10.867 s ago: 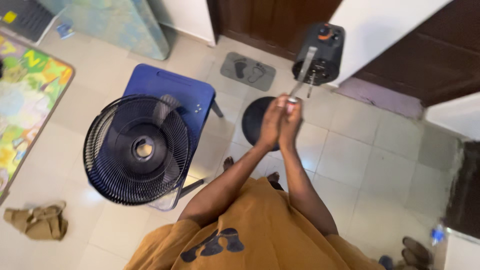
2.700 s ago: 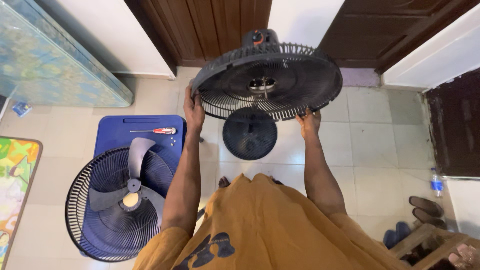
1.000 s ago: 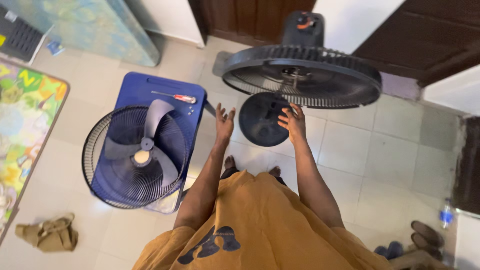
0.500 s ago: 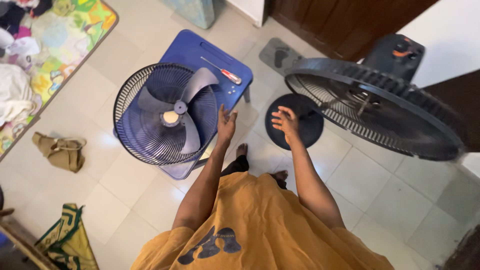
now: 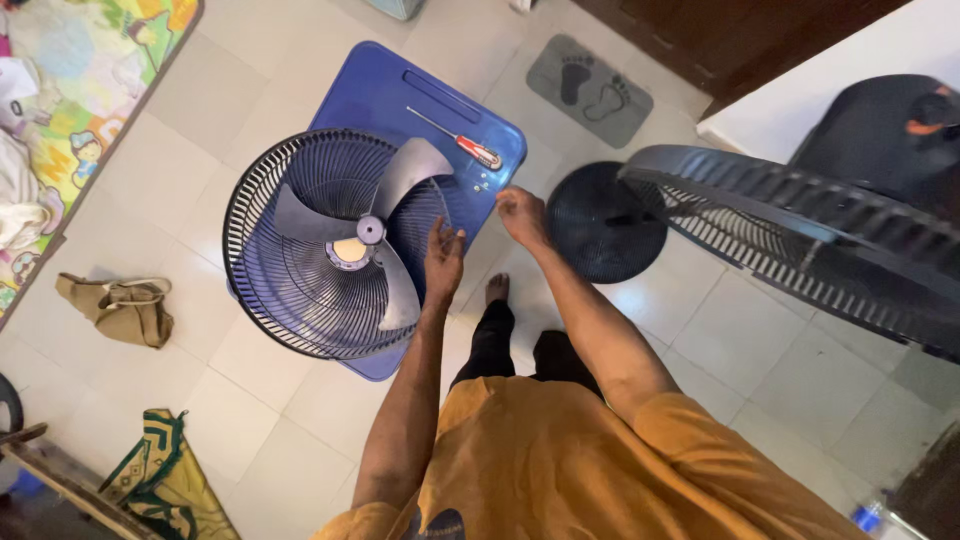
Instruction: The person uses a screwdriver to tighten screws on a standing fan's motor housing and then attaches the front fan cage to the fan assembly.
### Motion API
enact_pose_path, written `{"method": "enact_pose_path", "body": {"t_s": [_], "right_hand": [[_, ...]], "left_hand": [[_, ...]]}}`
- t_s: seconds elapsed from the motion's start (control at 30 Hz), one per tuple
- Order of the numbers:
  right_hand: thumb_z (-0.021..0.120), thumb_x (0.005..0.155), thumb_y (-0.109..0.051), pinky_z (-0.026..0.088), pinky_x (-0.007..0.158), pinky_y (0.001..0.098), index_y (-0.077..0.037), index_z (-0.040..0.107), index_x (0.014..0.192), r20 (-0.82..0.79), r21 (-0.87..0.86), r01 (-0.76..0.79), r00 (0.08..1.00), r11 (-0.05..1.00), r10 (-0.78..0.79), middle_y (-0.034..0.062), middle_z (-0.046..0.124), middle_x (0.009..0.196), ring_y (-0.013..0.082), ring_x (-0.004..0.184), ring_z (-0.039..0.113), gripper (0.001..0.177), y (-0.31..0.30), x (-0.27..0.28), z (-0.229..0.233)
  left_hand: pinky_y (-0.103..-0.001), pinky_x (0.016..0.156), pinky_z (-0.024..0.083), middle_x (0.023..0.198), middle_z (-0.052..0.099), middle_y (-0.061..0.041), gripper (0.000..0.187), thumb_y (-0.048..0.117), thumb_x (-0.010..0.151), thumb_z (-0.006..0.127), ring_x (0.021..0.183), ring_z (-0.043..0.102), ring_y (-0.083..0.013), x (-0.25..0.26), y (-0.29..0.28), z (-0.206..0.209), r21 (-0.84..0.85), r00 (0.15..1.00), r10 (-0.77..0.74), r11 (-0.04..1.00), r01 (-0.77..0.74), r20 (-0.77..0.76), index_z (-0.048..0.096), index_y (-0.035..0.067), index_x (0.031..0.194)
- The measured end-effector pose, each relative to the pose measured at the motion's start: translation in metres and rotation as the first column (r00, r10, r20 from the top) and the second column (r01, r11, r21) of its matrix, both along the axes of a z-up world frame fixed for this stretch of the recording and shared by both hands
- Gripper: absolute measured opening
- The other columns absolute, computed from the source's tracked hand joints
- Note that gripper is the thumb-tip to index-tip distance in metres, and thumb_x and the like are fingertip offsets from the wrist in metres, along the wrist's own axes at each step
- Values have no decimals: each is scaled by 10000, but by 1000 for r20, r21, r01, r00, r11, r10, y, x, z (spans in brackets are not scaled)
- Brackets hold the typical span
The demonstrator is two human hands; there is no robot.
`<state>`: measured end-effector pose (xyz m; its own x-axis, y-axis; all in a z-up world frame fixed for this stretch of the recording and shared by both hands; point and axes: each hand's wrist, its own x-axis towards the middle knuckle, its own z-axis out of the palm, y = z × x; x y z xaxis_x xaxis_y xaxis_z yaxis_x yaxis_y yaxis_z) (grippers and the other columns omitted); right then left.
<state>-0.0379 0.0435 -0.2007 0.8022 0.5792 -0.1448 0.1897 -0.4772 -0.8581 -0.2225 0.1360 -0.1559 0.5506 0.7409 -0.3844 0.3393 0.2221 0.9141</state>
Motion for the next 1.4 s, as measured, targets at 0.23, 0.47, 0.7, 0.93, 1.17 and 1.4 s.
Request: {"method": "enact_pose_path", "body": {"t_s": [0.23,0.47,0.7,0.93,1.17,1.4], "right_hand": [[698,824,30,576,765,428,-78,724,1008,344,47,-52,938,998,32,154,721,876,339,813,708,215,35,13,-29],[706,749,44,558,804,424,-56,723,975,325,18,-108,941,994,96,167,714,960,320,834,689,248,54,22,-27],[802,801,-9,538,761,435,-59,723,888,339,-17,-83,937,996,84,128,706,879,321,830,680,128,59,21,-10],[833,854,-99,576,717,327,-54,741,945,108,206,20,993,978,-43,83,726,895,216,776,712,137,65,-5,17],[816,882,-102,570,744,303,-59,781,997,-92,129,-10,996,992,22,82,720,919,190,818,708,128,64,-13,61],[834,838,-129,571,749,284,-88,811,985,-90,93,19,996,996,-10,71,724,954,162,833,698,155,63,2,65]], "left_hand": [[-312,912,542,1188,724,-171,548,204,1024,667,1019,670,-213,-14,1,1,9,998,-53,999,53,46,491,35,1515],[-280,890,565,1177,713,-106,484,177,1035,593,1016,691,-159,-42,5,17,-189,995,-51,980,66,83,469,36,1481],[-291,903,571,1162,715,-117,459,129,1039,566,989,691,-168,-39,7,7,-196,991,-85,975,104,102,486,1,1472],[-285,813,580,1093,721,-108,348,140,1055,578,913,711,-164,7,31,-9,-182,993,-87,978,100,79,597,-17,1364],[-271,703,576,1011,738,-92,300,114,1018,562,829,713,-167,59,65,-26,-215,991,-63,973,87,117,655,-66,1238],[-320,769,634,940,740,-141,169,91,1007,626,809,741,-200,84,75,-32,-624,982,133,781,-19,137,691,-56,1059]]}}
